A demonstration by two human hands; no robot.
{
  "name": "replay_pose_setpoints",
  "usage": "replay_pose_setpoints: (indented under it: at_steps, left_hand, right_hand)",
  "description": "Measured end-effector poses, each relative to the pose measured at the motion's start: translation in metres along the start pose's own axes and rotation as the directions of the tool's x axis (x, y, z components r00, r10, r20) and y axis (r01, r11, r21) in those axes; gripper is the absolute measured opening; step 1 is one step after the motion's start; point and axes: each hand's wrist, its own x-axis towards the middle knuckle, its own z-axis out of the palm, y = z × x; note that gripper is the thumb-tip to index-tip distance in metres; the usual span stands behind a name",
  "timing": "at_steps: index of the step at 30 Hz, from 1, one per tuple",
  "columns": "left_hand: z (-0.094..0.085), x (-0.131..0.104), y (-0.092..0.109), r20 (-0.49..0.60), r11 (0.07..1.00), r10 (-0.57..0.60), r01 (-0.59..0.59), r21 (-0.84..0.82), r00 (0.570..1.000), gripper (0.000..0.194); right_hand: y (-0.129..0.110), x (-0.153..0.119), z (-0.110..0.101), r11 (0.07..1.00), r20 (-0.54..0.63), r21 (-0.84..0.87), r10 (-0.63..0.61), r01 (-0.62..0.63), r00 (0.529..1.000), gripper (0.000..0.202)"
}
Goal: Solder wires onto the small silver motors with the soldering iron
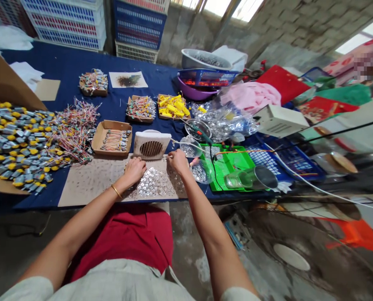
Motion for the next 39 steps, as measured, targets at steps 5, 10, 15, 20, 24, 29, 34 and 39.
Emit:
replay_pose_setpoints:
  at_steps: [5,10,15,20,24,29,34,39]
  left_hand:
    - [-0.012,-0.01,-0.003,-0.062,1.0,-0.007,0.006,-0.017,0.998,0.022]
    - [-0.023,-0.031,-0.01,-0.099,0.994,-0.019,0.008,-0.106,0.995,0.022]
    - [-0.032,-0.048,-0.01,-0.117,0.989,-0.026,0.008,-0.15,0.993,0.022]
    - [-0.038,-0.06,-0.014,-0.139,0.984,-0.035,0.009,-0.18,0.99,0.021]
    - [-0.036,-0.064,-0.017,-0.146,0.982,-0.044,0.016,-0.187,0.988,0.021]
    - [-0.031,-0.066,-0.018,-0.139,0.98,-0.02,-0.007,-0.197,0.99,0.02]
    - [-0.03,-0.07,-0.024,-0.139,0.981,-0.06,0.033,-0.19,0.989,0.02]
    - [-0.027,-0.066,-0.026,-0.129,0.977,-0.098,0.07,-0.202,0.987,0.02]
  right_hand:
    - [-0.006,0.005,0.004,0.999,0.064,-0.012,-0.032,0.032,0.997,0.026]
    - [-0.005,0.001,0.0,0.996,0.143,-0.02,-0.081,0.084,0.986,0.022]
    - [-0.008,0.006,-0.006,0.992,0.129,-0.014,-0.121,0.124,0.984,0.031]
    - [-0.002,-0.001,-0.009,0.989,0.162,0.014,-0.15,0.15,0.975,0.031]
    - [0.003,-0.01,-0.008,0.992,0.14,0.014,-0.125,0.124,0.982,0.029]
    - [-0.002,-0.008,-0.002,0.994,0.125,0.0,-0.104,0.105,0.987,0.023]
    - [-0.008,-0.005,-0.003,0.994,0.122,-0.028,-0.102,0.106,0.987,0.018]
    - [-0.036,-0.02,-0.004,0.987,0.059,0.012,-0.159,0.158,0.986,0.024]
